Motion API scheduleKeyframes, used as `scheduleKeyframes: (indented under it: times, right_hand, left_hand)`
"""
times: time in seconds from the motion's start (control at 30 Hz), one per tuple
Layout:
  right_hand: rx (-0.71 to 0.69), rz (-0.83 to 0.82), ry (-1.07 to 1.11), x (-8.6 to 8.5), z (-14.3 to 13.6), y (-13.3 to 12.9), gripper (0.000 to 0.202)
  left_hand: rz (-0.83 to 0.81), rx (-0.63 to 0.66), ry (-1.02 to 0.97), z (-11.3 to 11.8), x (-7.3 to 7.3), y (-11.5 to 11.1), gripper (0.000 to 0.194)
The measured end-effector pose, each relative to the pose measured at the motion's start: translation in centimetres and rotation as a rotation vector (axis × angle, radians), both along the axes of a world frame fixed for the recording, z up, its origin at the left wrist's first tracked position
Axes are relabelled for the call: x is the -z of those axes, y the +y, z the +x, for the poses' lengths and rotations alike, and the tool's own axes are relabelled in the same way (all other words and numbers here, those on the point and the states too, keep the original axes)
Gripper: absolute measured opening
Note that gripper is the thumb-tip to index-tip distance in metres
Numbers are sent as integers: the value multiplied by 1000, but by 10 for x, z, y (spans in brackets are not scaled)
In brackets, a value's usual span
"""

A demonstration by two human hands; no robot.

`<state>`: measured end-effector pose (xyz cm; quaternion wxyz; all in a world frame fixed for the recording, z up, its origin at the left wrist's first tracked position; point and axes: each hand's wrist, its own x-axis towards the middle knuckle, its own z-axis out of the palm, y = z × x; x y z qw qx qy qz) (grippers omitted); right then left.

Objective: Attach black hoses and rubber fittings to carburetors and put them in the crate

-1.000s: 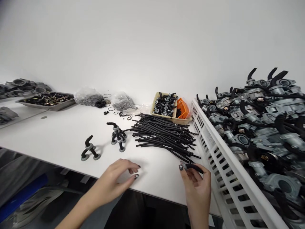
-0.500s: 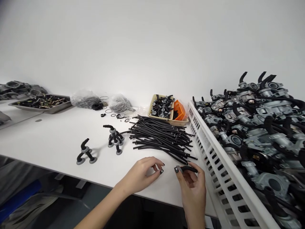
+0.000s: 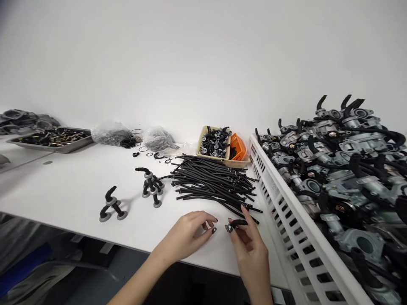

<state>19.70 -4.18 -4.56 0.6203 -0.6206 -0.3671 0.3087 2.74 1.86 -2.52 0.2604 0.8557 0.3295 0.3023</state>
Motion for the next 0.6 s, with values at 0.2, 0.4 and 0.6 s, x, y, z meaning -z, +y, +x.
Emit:
scheduleKeyframes:
  times: [0.2,0.4,0.6]
  right_hand:
    - [-34,-40,5,7,8,2,66]
    - [-70,-77,25,11,11,4,44]
    - [-49,-69,34,12,10,3,43]
  left_hand:
    - [60,10,8,-1,0,0,22]
    - [251,-55,-240,-18,-2,-12,16]
    - [394,-347,-326,-77,4,-33,23]
